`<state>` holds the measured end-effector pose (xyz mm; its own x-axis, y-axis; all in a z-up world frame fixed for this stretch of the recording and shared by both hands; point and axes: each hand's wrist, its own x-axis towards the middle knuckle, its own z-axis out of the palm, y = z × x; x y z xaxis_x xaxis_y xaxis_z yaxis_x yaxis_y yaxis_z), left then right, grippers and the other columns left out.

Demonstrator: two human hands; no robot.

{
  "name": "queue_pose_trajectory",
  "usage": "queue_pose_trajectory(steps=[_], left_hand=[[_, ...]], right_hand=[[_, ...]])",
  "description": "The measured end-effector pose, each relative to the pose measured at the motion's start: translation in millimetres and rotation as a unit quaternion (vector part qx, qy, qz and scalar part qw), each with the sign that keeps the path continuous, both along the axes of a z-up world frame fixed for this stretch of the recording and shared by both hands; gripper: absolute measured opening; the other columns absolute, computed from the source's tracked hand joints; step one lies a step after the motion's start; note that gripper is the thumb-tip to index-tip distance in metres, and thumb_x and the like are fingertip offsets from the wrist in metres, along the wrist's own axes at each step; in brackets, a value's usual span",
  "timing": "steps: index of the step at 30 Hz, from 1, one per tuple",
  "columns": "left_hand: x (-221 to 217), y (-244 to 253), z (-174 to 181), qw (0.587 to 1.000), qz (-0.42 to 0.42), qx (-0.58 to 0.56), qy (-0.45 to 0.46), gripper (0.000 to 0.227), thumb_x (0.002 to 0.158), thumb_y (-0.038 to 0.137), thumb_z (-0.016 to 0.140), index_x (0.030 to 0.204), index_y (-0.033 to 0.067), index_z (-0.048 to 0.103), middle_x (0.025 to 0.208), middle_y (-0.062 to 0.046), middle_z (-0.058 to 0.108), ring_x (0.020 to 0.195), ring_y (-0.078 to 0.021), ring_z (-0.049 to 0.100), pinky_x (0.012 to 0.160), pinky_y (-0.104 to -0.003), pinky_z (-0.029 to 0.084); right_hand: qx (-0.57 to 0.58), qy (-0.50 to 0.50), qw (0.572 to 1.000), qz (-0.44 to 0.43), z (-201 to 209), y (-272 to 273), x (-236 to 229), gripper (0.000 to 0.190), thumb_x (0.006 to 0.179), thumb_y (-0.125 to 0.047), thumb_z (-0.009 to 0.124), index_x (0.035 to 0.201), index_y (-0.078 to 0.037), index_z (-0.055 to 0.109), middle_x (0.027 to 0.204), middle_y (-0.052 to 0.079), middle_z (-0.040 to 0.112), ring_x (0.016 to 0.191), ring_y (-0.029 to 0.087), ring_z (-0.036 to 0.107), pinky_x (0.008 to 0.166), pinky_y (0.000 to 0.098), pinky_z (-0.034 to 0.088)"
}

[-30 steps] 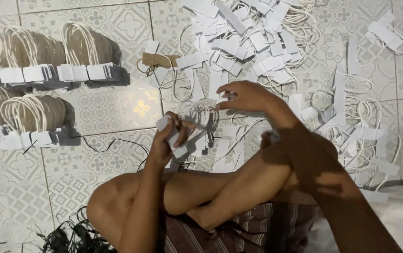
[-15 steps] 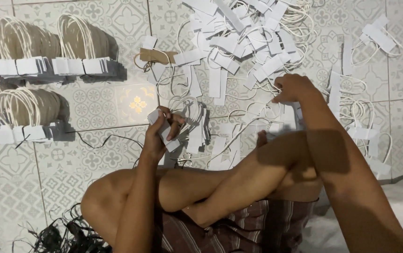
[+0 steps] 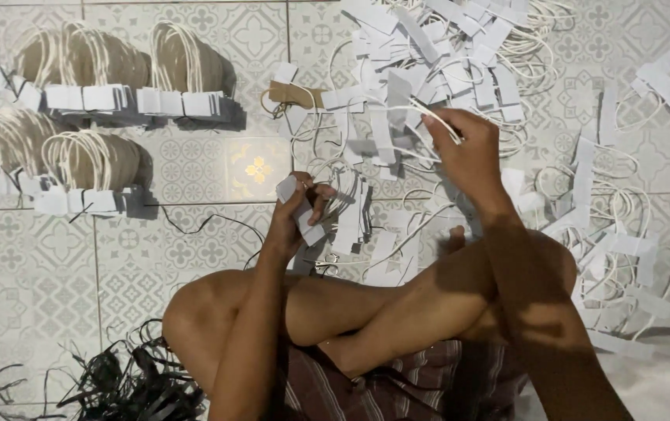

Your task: The person is picking up individual paper tags with attached strings from a pile on the floor and organizing them into neat bundles.

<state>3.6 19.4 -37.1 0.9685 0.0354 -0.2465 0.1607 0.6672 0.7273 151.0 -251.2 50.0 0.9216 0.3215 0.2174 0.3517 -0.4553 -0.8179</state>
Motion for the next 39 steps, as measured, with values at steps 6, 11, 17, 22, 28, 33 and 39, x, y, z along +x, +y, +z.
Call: queue_pose_trajectory(steps=[6,11,17,22,28,33,39], left_hand=[[4,-4,17,1.000,0.004,0.023,-0.009,0.041,0.095,0.030,0.071,0.122,0.0139,0.045,0.133,-0.027,0.064,0.091,-0.0167,0.072,0.053,-0.016,0.047],[3,-4,4,1.000,0.003,0.008,-0.027,0.045,0.094,0.024,0.073,0.127,0.0104,0.045,0.130,-0.029,0.065,0.090,-0.0190,0.073,0.052,-0.016,0.048],[1,-1,7,1.000,-0.004,0.004,-0.010,0.046,0.095,0.030,0.071,0.127,0.0091,0.046,0.123,-0.029,0.068,0.084,-0.0202,0.073,0.049,-0.016,0.046],[3,-2,11,1.000,-0.008,-0.004,-0.018,0.051,0.094,0.032,0.072,0.132,0.0084,0.046,0.125,-0.030,0.068,0.091,-0.0223,0.074,0.051,-0.016,0.048],[-10,-3,-3,0.998,0.020,0.056,0.004,0.067,0.087,0.021,0.081,0.140,0.0080,0.043,0.111,-0.013,0.070,0.095,-0.0150,0.069,0.062,-0.016,0.046],[-8,-10,33,0.982,0.035,0.171,0.071,0.052,0.078,0.016,0.089,0.121,0.0083,0.059,0.103,-0.007,0.069,0.091,-0.0151,0.063,0.076,-0.030,0.052],[1,-6,51,0.969,0.084,0.230,0.017,0.070,0.079,0.024,0.089,0.135,0.0119,0.049,0.124,-0.006,0.058,0.118,-0.0159,0.052,0.106,-0.036,0.042]], right_hand=[[0.155,0.212,0.963,-0.050,-19,7,-9,0.012,0.104,-0.011,0.070,0.113,-0.006,0.077,0.066,0.009,0.060,0.053,0.013,0.059,0.049,0.0259,0.050],[0.139,0.213,0.962,-0.100,-13,6,2,0.014,0.106,-0.014,0.068,0.115,-0.008,0.076,0.066,0.006,0.057,0.050,0.009,0.053,0.046,0.0237,0.045],[0.212,0.400,0.887,-0.085,15,1,19,0.024,0.103,-0.022,0.065,0.117,-0.002,0.068,0.065,-0.002,0.044,0.031,0.001,0.031,0.028,0.0178,0.028],[0.194,0.371,0.907,-0.053,1,15,15,0.023,0.103,-0.018,0.068,0.118,0.000,0.069,0.067,0.002,0.049,0.042,0.001,0.042,0.034,0.0149,0.032],[0.160,0.383,0.904,0.098,-23,30,-1,0.025,0.094,-0.007,0.071,0.117,0.004,0.072,0.064,0.016,0.059,0.044,0.015,0.055,0.037,0.0270,0.046],[0.134,0.392,0.887,0.204,-43,37,-6,0.025,0.091,-0.003,0.071,0.114,0.008,0.073,0.065,0.020,0.067,0.051,0.021,0.064,0.048,0.0336,0.055],[0.168,0.463,0.826,0.273,-32,37,-16,0.024,0.092,-0.004,0.068,0.112,0.008,0.074,0.059,0.018,0.064,0.042,0.024,0.064,0.040,0.0348,0.052]])
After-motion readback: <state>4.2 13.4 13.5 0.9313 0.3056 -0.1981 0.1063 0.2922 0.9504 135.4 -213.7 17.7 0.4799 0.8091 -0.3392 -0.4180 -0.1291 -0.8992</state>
